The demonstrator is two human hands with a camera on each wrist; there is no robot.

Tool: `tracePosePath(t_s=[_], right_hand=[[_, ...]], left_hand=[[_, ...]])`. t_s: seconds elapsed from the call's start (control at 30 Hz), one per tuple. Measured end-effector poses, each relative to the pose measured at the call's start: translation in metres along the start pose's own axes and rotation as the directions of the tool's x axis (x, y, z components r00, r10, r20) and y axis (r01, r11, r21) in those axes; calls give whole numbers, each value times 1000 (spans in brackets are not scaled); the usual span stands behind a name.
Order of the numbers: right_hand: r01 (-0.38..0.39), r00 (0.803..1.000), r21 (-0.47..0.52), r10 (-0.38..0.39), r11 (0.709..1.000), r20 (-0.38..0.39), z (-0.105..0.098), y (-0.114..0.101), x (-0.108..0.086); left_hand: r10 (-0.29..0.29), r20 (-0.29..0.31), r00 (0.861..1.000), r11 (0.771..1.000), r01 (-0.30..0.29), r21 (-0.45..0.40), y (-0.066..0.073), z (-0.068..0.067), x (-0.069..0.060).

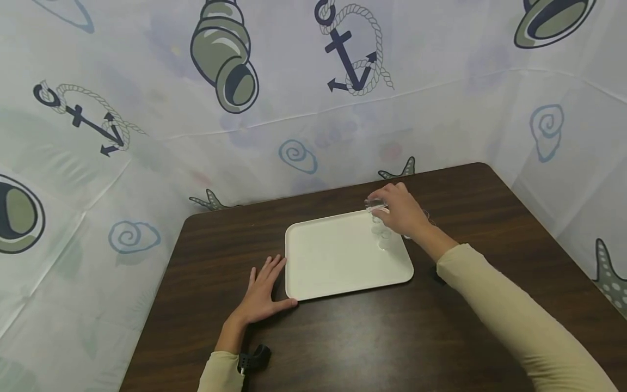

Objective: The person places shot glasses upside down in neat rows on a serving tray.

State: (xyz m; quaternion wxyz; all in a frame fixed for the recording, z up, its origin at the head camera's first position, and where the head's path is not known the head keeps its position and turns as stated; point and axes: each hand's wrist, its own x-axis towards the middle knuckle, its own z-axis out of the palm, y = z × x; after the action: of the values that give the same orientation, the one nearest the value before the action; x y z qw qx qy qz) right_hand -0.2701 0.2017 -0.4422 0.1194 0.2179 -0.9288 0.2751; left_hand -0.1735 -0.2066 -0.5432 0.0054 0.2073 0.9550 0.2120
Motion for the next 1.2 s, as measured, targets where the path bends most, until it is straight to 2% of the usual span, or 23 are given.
tracePosePath(t_s=[0.13, 0.27, 0.37, 0.57, 0.67, 0.83, 0.97, 1.2], right_hand=[[129, 992, -117, -129, 985, 11, 12, -13, 0], [241, 971, -267, -234, 933, 58, 27, -23, 1], [299, 954, -376, -272, 877, 125, 36, -27, 1], [410, 912, -540, -328, 735, 246, 49, -27, 3], [451, 892, -589, -349, 670, 286, 55, -25, 5], [505, 862, -632, -386, 588, 330, 63, -23, 9], [538, 840, -641, -409, 548, 356, 69, -24, 10], [559, 825, -641, -425, 525, 372, 74, -28, 11]], left_hand=[[1, -11, 1000, 1000, -2, -9, 0, 0, -1], [7, -26, 1000, 1000, -7, -5, -1, 2, -1], [13, -31, 999, 1000, -13, -7, -2, 2, -2], [6, -22, 1000, 1000, -7, -7, 1, 1, -3], [1, -15, 1000, 1000, -1, 0, 0, 0, -3], [-2, -13, 1000, 1000, 2, -1, 0, 0, -2], [-3, -14, 1000, 1000, 2, -7, 0, 0, -2], [5, -25, 1000, 1000, -5, -7, 1, 0, -1]])
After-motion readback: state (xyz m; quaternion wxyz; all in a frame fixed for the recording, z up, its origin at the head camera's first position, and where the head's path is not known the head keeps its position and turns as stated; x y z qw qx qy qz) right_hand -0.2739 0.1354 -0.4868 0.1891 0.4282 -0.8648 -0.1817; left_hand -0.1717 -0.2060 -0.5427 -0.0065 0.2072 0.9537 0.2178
